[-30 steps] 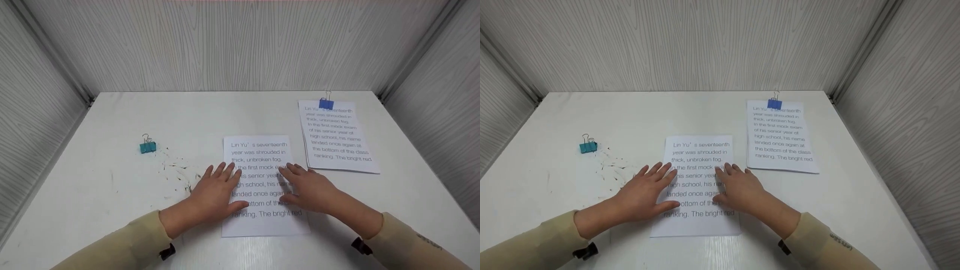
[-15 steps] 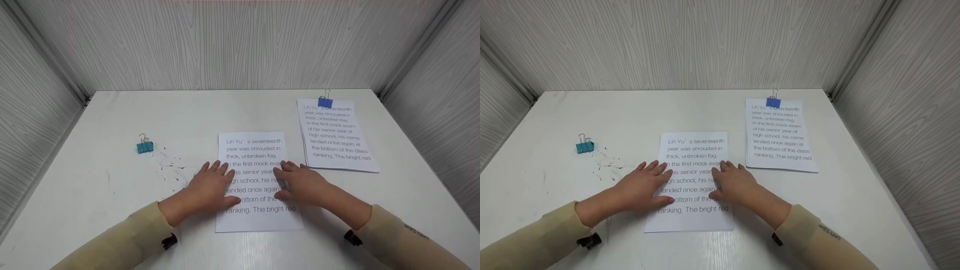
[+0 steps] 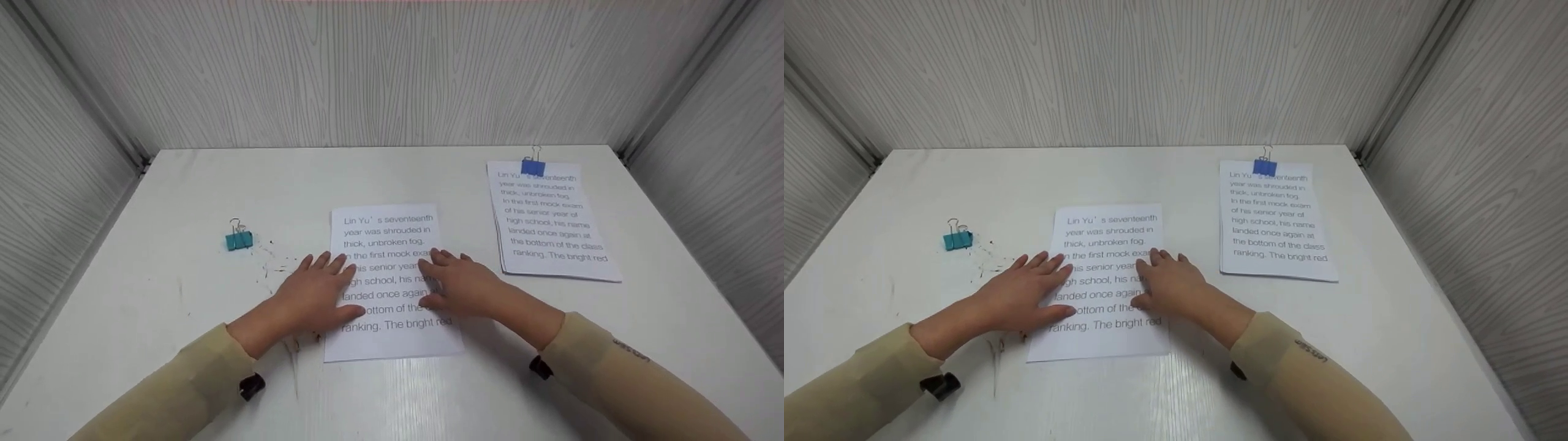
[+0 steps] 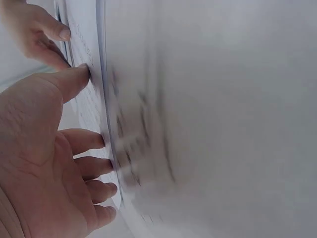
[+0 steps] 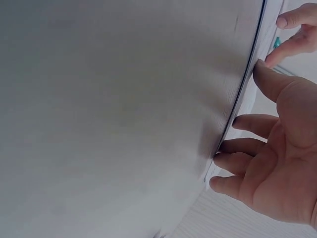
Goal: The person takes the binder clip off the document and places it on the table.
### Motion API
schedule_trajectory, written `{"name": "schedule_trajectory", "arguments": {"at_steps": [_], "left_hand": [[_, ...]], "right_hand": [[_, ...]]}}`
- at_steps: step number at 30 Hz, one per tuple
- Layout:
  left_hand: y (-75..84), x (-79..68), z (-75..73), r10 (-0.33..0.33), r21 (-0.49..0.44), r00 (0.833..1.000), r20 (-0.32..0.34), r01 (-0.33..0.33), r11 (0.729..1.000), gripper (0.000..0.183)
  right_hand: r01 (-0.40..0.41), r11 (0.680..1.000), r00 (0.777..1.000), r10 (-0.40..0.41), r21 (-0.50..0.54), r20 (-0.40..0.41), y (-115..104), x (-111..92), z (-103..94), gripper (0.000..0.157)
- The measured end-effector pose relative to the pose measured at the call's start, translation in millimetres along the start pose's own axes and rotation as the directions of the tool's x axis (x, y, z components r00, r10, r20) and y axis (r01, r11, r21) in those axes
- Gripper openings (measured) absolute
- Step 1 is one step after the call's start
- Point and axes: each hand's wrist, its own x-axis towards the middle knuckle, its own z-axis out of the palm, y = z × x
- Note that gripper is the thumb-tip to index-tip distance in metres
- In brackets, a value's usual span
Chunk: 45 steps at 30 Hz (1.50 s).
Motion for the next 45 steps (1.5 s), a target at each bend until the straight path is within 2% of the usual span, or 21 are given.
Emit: {"name": "schedule_trajectory", "arguments": {"at_steps": [9,19,31,45], "left_hand": [[-29.4,-12.3,-3.1,-0.065,-0.024,0.998,0.003,0.065,0.998,0.088],[-56.2,-28.8,-6.5,-0.079,-0.013,0.997,-0.016,0.079,0.997,0.086],[-78.4,-47.0,-8.0,-0.090,-0.047,0.996,-0.019,0.089,0.995,0.085],[-90.5,-53.4,-12.9,-0.096,-0.033,0.995,0.008,0.096,0.995,0.086]], "right_hand": [[0.013,1.000,0.999,-0.012,-0.022,0.031,-24,29,0.6,0.080],[0.019,0.998,0.999,-0.016,-0.053,0.046,-51,51,0.5,0.081],[0.020,0.999,0.999,-0.018,-0.045,0.044,-76,67,5.1,0.081],[0.051,0.996,0.999,-0.050,-0.076,0.022,-94,76,7.9,0.079]]}}
